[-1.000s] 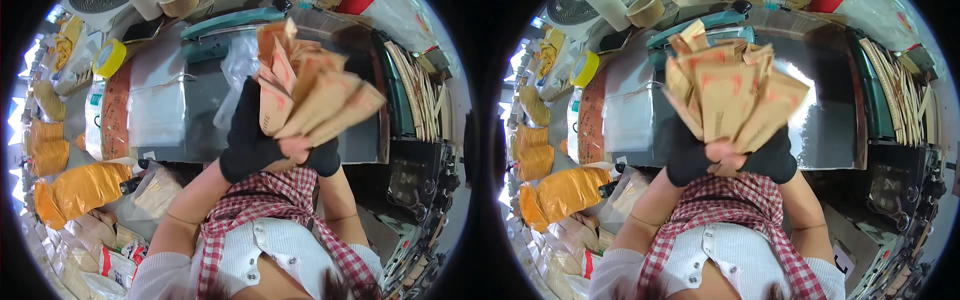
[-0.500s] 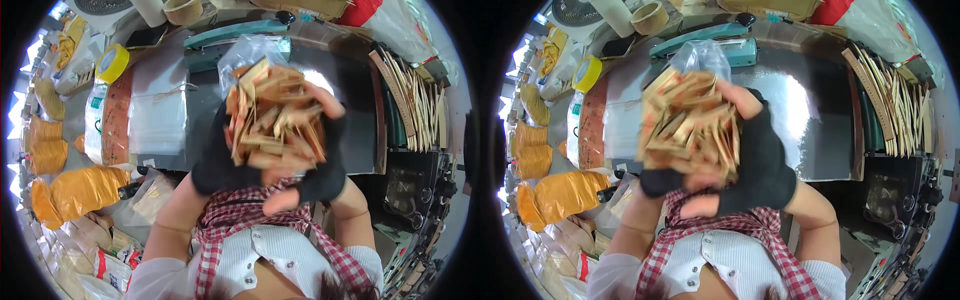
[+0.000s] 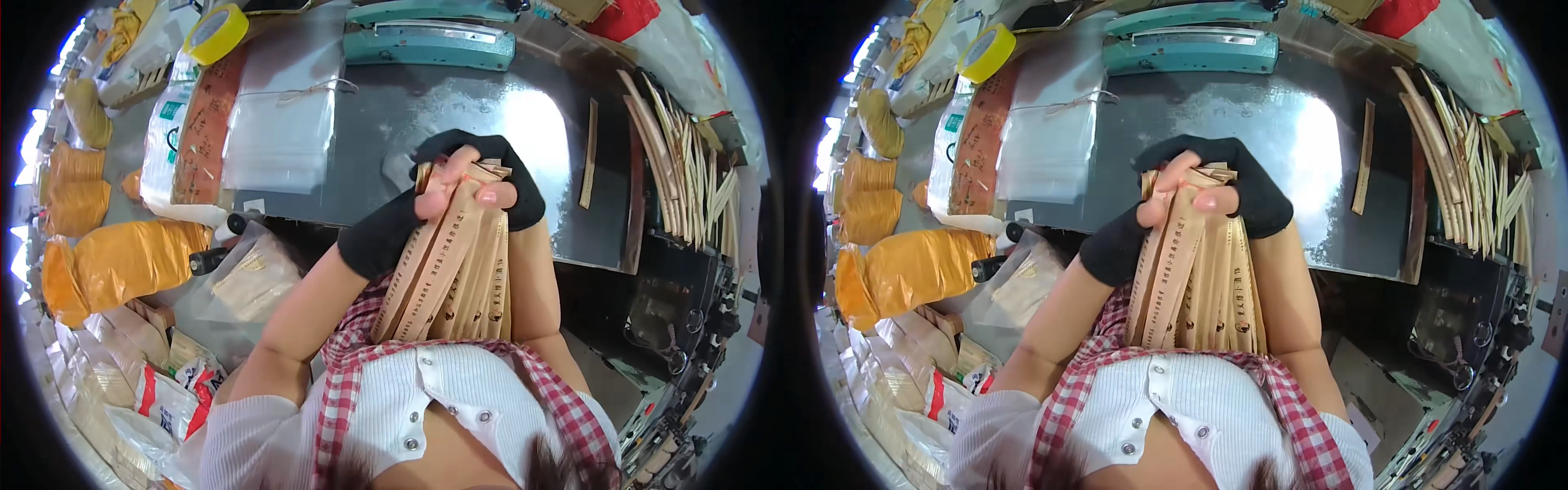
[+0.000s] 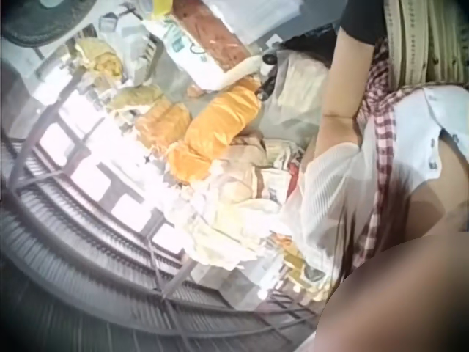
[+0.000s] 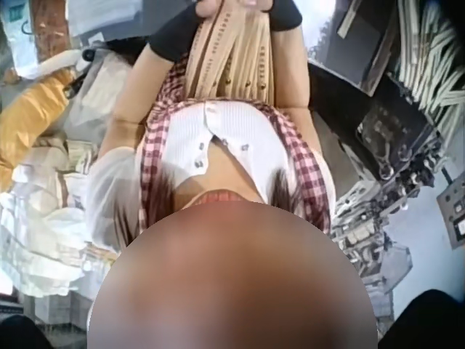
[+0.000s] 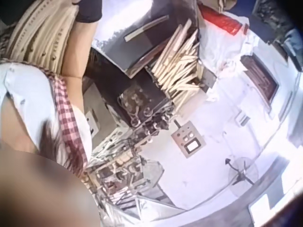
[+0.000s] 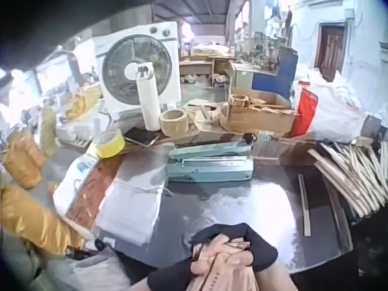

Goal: Bundling wooden sticks and sealing them in plastic bags at a packaging station.

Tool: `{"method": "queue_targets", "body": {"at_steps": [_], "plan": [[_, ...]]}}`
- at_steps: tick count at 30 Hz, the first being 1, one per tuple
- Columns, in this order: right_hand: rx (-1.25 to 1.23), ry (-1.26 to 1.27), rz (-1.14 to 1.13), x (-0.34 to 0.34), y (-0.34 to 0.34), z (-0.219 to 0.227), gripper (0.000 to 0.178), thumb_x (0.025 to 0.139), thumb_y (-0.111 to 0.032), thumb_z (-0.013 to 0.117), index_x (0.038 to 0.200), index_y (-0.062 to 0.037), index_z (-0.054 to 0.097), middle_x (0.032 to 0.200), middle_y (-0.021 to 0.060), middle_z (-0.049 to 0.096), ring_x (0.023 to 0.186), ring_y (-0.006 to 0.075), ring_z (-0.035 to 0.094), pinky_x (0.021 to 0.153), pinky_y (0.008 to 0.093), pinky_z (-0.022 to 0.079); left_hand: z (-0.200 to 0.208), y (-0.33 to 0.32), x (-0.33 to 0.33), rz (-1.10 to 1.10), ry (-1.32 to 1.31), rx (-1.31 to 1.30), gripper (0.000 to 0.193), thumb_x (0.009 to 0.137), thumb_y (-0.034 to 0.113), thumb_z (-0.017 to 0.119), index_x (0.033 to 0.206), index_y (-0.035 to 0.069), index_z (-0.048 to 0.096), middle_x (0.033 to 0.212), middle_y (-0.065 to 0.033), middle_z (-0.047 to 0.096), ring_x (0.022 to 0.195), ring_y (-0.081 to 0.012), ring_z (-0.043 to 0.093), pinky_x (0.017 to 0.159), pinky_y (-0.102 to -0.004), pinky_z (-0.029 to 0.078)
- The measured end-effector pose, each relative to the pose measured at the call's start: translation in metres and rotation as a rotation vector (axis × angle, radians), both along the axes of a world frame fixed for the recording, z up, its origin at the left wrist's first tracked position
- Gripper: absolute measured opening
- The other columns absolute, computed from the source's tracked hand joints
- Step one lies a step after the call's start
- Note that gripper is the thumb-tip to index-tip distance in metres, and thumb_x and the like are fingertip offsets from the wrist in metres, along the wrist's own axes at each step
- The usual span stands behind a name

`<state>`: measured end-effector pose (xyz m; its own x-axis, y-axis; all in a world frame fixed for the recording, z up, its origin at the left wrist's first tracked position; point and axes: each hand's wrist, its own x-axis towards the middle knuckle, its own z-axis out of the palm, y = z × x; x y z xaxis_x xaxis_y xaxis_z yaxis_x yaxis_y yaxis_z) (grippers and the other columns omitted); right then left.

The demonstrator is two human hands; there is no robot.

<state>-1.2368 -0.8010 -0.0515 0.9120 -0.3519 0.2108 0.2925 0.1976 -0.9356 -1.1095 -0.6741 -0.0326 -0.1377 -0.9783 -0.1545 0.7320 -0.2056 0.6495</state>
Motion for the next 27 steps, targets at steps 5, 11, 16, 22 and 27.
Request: {"method": "queue_targets", "body": {"at_steps": [5,11,16,22,27], "plan": [[0.44,-0.235,-0.128,-0.026,0.001,-0.052,0.032,0.068,-0.02,0.066,0.092,0.0014,0.062,0.096,0.0204,0.059,0.083,0.0342,0.062,0.075,0.0439,0.053,-0.054,0.005,0.042,0.541,-1.015,-0.017,0.025,0.086,0.015,0.06,0.11,0.007,0.057,0.099,-0.0081,0.059,0.081,-0.0193,0.06,0.073,-0.0321,0.047],[0.385,-0.02,-0.111,-0.018,0.009,-0.028,0.04,0.063,-0.028,0.068,0.087,0.0026,0.059,0.099,0.0191,0.059,0.087,0.0275,0.059,0.08,0.035,0.049,-0.021,-0.01,0.024,0.51,-1.739,-0.41,0.034,0.084,0.003,0.053,0.118,0.007,0.055,0.105,-0.0158,0.058,0.092,-0.0302,0.06,0.078,-0.0384,0.047],[0.529,-0.051,-0.131,-0.01,0.012,-0.024,0.044,0.06,-0.022,0.067,0.096,0.0033,0.059,0.095,0.0149,0.063,0.083,0.021,0.062,0.077,0.0297,0.05,-0.007,-0.022,0.003,0.563,-1.559,-0.542,0.043,0.083,0.001,0.053,0.126,0.003,0.048,0.117,-0.0174,0.054,0.108,-0.0334,0.054,0.091,-0.0362,0.043],[0.572,-0.444,-0.089,0.038,-0.019,-0.109,0.055,0.072,-0.023,0.067,0.117,0.0038,0.05,0.109,0.0169,0.056,0.089,0.0235,0.061,0.077,0.0308,0.051,0.025,-0.038,-0.02,0.077,-1.742,-0.787,0.034,0.081,0.0,0.053,0.109,0.015,0.065,0.086,-0.0045,0.066,0.073,-0.0238,0.064,0.066,-0.0349,0.05],[0.695,-0.091,-0.407,-0.02,0.041,-0.025,0.055,0.09,-0.025,0.058,0.136,-0.0015,0.039,0.128,0.0148,0.05,0.112,0.0226,0.052,0.099,0.0313,0.04,-0.029,0.022,-0.019,0.475,-1.545,-0.477,0.022,0.082,0.003,0.056,0.103,0.008,0.063,0.088,-0.011,0.066,0.074,-0.0273,0.064,0.07,-0.0337,0.051]]}}
